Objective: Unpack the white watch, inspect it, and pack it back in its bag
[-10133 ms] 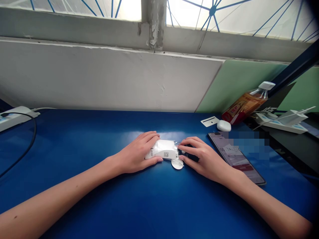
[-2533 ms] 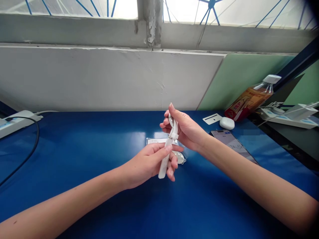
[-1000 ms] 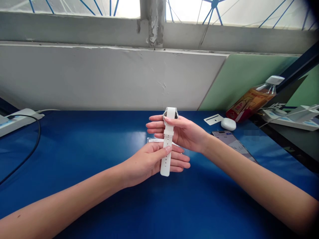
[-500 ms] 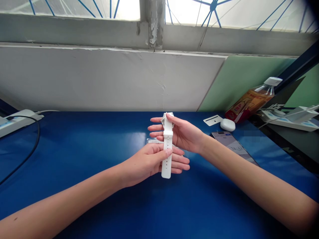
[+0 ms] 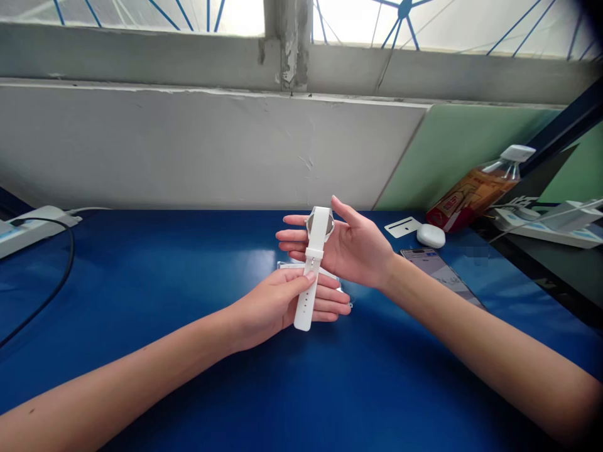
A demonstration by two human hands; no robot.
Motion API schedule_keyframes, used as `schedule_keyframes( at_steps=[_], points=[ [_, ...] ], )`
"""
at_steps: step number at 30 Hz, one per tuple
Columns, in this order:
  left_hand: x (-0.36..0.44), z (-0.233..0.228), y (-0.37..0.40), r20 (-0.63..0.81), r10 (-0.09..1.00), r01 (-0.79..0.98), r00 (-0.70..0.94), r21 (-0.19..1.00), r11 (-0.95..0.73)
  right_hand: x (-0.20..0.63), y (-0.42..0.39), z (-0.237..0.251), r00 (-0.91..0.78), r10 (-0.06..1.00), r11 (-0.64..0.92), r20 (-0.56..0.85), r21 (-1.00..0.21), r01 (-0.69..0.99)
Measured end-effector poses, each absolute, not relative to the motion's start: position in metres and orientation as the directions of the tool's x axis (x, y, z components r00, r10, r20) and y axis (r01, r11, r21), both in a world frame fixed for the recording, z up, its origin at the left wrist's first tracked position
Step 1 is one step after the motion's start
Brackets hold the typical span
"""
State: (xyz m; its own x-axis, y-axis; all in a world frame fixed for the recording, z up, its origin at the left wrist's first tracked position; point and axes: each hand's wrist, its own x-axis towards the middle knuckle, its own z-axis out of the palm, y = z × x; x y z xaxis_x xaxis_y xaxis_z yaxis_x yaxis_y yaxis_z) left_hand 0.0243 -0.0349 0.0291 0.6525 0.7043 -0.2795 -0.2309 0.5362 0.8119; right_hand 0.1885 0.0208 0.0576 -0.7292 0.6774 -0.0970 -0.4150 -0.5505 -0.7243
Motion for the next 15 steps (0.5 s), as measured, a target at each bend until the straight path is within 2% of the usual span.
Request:
schedule_keyframes(
  at_steps=[15],
  points=[
    [0.023,0.0295,-0.0329,-0.26,0.694,-0.248,0.672,0.803,0.541,0.188,0.0209,0.0595,-0.733,0.671,-0.579,-0.117,-0.7,-0.418]
  ],
)
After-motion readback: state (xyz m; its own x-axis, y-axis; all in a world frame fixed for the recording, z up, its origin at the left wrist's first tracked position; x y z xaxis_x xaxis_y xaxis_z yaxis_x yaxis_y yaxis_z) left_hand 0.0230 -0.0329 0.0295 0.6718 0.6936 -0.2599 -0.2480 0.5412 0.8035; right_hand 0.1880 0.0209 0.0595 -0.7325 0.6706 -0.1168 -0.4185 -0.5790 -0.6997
